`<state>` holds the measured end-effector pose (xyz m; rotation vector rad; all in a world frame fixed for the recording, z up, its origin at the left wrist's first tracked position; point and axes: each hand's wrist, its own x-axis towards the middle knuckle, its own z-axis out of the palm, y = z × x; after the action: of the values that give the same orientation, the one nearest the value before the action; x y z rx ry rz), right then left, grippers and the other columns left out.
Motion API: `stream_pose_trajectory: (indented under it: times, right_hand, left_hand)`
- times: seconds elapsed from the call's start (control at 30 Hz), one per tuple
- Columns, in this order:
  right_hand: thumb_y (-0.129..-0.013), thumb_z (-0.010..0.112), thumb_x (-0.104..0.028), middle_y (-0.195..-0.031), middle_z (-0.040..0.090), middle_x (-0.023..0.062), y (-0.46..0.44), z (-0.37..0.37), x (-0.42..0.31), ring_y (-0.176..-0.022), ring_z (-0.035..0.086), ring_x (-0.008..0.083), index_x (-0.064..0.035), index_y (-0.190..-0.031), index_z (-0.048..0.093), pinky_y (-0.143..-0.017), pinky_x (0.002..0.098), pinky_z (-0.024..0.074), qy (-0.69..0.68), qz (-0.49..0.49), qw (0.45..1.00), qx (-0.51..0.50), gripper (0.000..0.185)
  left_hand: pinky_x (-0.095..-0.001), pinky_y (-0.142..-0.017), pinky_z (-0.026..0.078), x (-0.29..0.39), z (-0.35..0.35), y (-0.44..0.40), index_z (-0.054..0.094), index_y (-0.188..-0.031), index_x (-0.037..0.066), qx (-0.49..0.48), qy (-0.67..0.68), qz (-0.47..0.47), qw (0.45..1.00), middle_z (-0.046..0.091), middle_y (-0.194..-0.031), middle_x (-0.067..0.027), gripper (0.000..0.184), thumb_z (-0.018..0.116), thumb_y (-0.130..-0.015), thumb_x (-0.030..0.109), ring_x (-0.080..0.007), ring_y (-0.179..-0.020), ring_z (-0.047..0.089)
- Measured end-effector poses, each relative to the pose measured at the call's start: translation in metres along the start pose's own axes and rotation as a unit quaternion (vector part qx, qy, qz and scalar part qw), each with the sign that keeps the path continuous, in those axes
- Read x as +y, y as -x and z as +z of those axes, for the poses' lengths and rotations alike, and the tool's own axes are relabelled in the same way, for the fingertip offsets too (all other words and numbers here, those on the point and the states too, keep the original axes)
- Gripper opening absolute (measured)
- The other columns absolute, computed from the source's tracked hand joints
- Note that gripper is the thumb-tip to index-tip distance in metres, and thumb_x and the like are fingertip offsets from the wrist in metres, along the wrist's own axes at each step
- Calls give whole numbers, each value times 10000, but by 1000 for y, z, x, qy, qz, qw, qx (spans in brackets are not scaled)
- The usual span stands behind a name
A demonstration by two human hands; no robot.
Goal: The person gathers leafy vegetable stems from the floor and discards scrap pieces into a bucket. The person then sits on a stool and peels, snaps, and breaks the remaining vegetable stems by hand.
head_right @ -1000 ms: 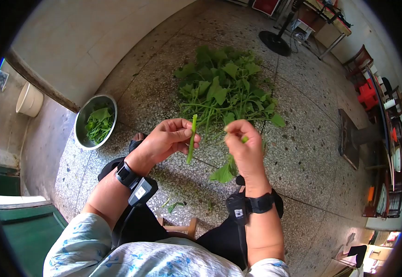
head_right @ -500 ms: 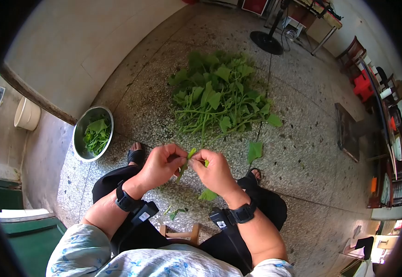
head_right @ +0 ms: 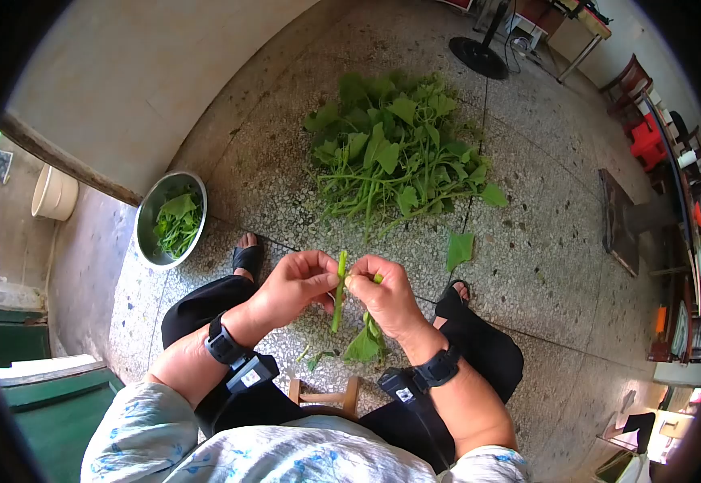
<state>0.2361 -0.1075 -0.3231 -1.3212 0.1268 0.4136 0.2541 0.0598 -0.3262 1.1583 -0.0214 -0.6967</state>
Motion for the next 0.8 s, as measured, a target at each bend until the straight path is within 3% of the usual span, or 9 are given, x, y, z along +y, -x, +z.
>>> stream_pose_trajectory:
  times: [0.37,0.5,0.57,0.7,0.8]
  right_hand:
    - [-761,570,-87,-606,443,-64,0,-13,-20,-506,360,10,-48,-750,542,-438,163,287,-45,-19,999,2,49]
    - [-765,523,-34,-616,457,-65,0,-13,-30,-527,366,7,-36,-751,549,-454,164,291,10,-58,997,50,30]
    - [-766,496,-14,-627,477,-58,-2,-13,-24,-535,369,7,-22,-768,569,-465,168,291,100,-88,990,37,74]
    - [-800,530,-36,-695,563,-10,-6,-3,-21,-625,475,25,-1,-830,595,-546,179,380,171,-139,974,50,79]
    - [-802,556,-60,-699,574,2,-6,-3,-26,-632,490,33,6,-831,594,-558,183,394,137,-113,984,34,81]
  left_hand:
    - [-234,-586,483,4,-16,-9,514,-886,11,-12,25,17,999,575,-777,-52,88,529,-839,84,-108,-659,567]
    - [-202,-558,452,8,-14,-9,513,-887,18,33,-34,38,998,578,-780,-45,92,542,-833,87,-85,-667,557]
    - [-194,-556,441,11,-8,-9,512,-888,18,34,-46,63,996,577,-782,-38,95,554,-824,76,-74,-673,550]
    - [-167,-551,410,14,-1,-10,512,-890,17,30,-106,129,986,569,-784,-8,119,584,-798,37,-41,-685,526]
    - [-156,-561,406,20,3,-12,517,-876,14,25,-145,138,979,561,-777,12,118,596,-789,30,-26,-683,512]
